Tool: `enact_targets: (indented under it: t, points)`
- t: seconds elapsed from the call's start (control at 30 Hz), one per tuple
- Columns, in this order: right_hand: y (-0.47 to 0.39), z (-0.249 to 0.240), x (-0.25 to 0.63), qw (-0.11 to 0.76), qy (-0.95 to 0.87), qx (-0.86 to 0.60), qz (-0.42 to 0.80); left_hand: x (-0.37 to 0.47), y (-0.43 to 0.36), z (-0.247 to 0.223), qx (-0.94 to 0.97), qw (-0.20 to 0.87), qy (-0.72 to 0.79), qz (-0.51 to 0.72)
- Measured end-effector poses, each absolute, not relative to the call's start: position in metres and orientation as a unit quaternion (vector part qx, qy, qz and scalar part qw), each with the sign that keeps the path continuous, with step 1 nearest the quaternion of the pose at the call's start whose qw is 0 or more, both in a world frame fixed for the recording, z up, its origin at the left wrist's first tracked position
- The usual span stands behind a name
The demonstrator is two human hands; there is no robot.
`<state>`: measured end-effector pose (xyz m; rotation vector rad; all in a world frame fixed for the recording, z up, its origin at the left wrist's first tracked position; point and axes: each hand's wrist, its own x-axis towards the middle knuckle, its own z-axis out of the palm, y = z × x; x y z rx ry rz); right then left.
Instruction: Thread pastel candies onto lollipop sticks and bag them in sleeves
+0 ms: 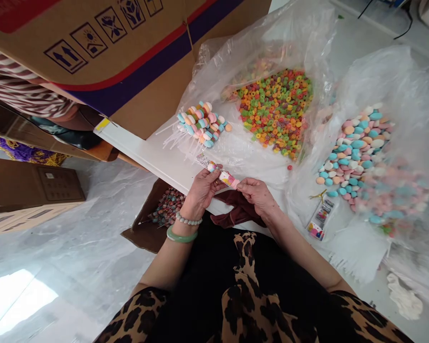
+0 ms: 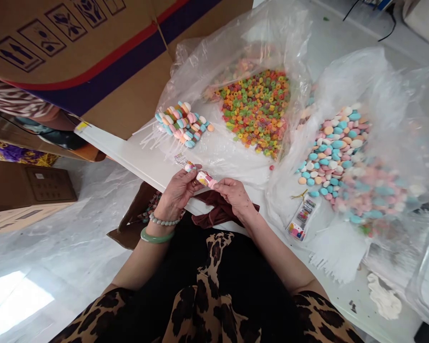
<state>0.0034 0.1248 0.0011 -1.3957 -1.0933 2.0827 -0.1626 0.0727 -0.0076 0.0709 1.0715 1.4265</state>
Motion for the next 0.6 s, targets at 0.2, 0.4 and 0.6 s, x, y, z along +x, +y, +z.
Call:
enact_targets:
  t: [0.2,0.4,0.6]
  points:
    - [0.120,0.000,-0.002,0.230,-0.410,-0.520,0.713,-0.147,0.070,-0.003,0.045,0.613,0.451,0.647]
    - [0.107,-0.004,-0.001,0.209,-0.663,-0.562,0.448,-0.129,0.067,-0.008,0.027,0.626,0.430,0.650]
    - [0.103,0.002,0.006,0.179,-0.781,-0.522,0.292,-0.128,0.065,-0.013,0.009,0.665,0.395,0.633]
